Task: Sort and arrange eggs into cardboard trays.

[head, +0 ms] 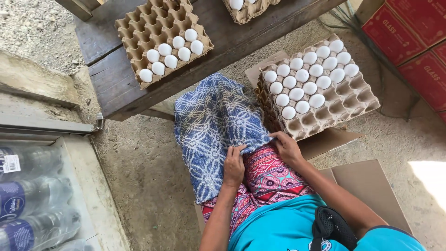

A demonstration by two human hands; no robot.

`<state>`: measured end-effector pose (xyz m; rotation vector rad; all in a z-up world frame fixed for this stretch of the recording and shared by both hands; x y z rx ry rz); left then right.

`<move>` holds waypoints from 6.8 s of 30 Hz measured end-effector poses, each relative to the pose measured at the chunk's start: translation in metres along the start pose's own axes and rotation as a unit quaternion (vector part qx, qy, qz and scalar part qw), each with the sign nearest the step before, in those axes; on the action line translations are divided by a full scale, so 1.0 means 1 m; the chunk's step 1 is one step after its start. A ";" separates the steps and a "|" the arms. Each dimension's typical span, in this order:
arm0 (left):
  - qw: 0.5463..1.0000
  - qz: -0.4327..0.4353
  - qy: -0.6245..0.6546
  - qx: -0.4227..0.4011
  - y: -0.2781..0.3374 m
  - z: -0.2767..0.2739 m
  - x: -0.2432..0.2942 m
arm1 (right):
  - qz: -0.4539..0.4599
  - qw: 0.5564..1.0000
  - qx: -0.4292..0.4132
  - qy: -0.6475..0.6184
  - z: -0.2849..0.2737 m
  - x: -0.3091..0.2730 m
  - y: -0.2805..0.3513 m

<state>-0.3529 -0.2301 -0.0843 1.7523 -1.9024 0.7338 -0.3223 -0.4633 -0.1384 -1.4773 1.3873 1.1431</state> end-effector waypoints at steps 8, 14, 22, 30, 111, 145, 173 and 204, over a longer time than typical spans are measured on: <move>0.999 0.030 -0.008 -0.029 0.000 0.010 0.007 | -0.106 0.991 -0.014 0.079 -0.011 -0.004 0.026; 0.993 0.078 0.063 -0.056 0.004 -0.006 0.021 | -0.098 0.989 -0.026 0.105 -0.040 -0.028 0.046; 0.985 0.095 0.084 -0.113 0.020 -0.004 0.028 | -0.039 0.986 -0.067 0.144 -0.047 0.014 0.074; 0.958 0.056 -0.281 -0.016 0.042 -0.064 0.039 | -0.091 0.984 -0.095 0.123 -0.052 -0.024 0.068; 0.736 -0.319 0.596 -0.036 -0.006 0.034 -0.103 | -0.103 0.948 0.241 0.181 -0.180 0.020 -0.054; 0.621 -0.276 0.733 0.018 -0.100 0.006 -0.139 | -0.015 0.975 -0.187 -0.118 0.165 -0.092 -0.153; 0.692 -0.201 0.688 0.081 -0.097 0.001 -0.139 | -0.163 0.971 -0.175 -0.002 0.178 -0.090 -0.140; 0.651 -0.192 0.732 0.061 -0.096 0.000 -0.135 | -0.186 0.971 -0.148 -0.040 0.169 -0.095 -0.143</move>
Point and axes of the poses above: each hand's wrist, its own y-axis away from the middle knuckle, its own z-axis out of the palm, x = y × z, the point moved 3 cm from there along -y, towards the middle knuckle, and after that the axes turned 10 degrees about -y, right-handed, at the moved point
